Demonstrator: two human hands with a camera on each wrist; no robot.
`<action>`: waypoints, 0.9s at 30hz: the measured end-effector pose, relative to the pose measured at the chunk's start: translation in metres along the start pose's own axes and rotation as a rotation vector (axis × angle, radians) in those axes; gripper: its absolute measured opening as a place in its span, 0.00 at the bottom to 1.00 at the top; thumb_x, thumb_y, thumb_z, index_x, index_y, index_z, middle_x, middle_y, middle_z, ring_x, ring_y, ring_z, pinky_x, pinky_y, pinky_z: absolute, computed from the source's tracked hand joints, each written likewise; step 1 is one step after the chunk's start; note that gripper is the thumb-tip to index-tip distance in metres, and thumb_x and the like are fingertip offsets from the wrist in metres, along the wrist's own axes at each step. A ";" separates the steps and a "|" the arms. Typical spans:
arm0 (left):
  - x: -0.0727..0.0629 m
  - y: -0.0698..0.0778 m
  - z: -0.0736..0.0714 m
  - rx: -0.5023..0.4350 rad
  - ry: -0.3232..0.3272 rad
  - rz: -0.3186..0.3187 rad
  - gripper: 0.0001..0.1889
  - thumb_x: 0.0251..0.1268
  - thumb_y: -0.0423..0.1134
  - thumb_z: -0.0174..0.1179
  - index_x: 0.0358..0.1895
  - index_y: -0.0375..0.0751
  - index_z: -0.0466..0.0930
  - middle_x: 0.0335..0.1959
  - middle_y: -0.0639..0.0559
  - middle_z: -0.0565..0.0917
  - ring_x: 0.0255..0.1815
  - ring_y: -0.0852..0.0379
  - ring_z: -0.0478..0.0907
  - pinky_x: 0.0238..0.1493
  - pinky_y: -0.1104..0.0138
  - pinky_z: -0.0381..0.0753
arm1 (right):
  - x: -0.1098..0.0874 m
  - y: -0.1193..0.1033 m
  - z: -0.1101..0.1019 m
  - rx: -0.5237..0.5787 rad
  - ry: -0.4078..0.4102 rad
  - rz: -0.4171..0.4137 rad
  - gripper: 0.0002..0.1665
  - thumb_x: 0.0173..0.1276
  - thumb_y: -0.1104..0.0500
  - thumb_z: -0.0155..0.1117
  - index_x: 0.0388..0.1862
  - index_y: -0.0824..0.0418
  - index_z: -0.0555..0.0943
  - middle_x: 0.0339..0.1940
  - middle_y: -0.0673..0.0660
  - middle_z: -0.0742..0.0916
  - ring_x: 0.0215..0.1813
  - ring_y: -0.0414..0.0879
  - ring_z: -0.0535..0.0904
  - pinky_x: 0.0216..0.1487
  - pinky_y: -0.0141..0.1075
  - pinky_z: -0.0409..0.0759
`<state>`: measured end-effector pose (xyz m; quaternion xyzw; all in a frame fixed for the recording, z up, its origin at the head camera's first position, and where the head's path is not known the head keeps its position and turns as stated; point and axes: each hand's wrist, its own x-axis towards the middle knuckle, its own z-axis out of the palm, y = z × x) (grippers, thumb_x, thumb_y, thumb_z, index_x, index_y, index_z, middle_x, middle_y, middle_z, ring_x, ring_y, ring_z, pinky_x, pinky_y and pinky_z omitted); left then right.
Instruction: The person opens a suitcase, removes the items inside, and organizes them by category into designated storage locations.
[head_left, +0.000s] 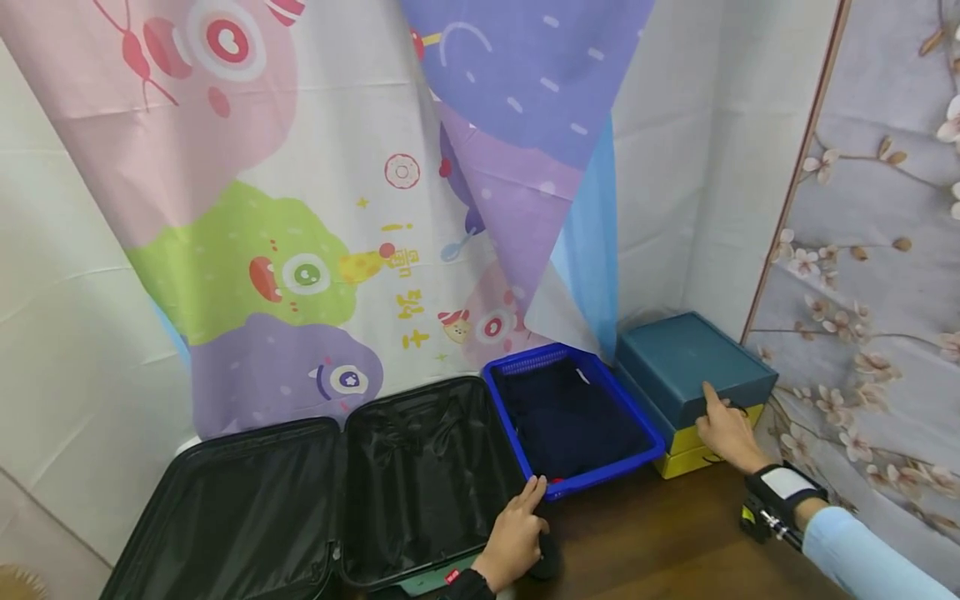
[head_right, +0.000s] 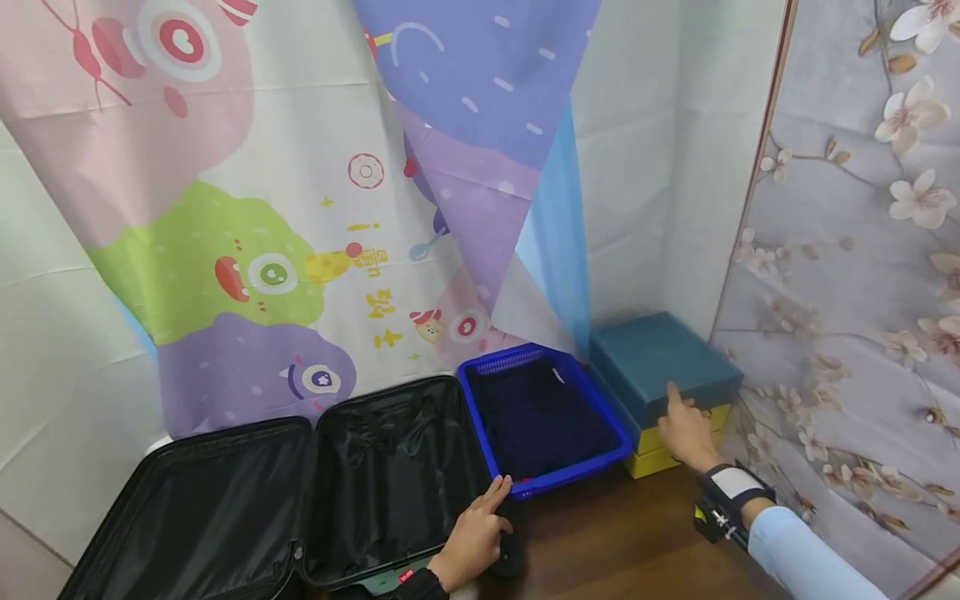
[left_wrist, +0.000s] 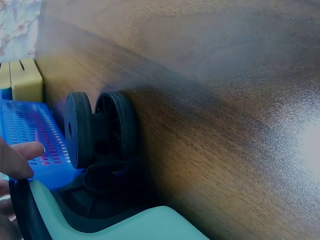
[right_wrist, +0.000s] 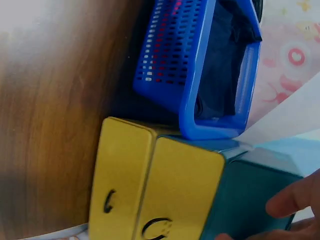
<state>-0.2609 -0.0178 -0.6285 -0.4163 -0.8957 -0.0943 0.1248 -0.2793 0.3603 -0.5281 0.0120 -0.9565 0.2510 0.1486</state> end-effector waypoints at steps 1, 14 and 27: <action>0.000 0.000 -0.001 -0.002 -0.007 -0.005 0.08 0.43 0.29 0.71 0.29 0.46 0.91 0.70 0.37 0.70 0.71 0.44 0.66 0.56 0.59 0.77 | 0.004 0.000 0.003 0.015 -0.001 0.000 0.37 0.64 0.71 0.48 0.71 0.83 0.54 0.11 0.54 0.68 0.13 0.41 0.54 0.17 0.35 0.54; -0.014 0.001 0.002 -0.032 -0.019 -0.050 0.08 0.44 0.29 0.71 0.30 0.46 0.91 0.71 0.38 0.68 0.73 0.44 0.63 0.56 0.56 0.78 | 0.063 -0.006 0.031 0.042 -0.227 0.140 0.44 0.64 0.70 0.43 0.78 0.71 0.41 0.61 0.92 0.61 0.15 0.43 0.60 0.18 0.36 0.62; -0.005 0.011 0.001 -0.226 0.047 -0.025 0.11 0.54 0.25 0.61 0.37 0.43 0.86 0.65 0.36 0.75 0.68 0.42 0.70 0.56 0.63 0.77 | 0.069 -0.014 0.033 -0.117 -0.232 0.348 0.50 0.64 0.69 0.49 0.79 0.65 0.36 0.68 0.88 0.54 0.28 0.66 0.76 0.32 0.53 0.74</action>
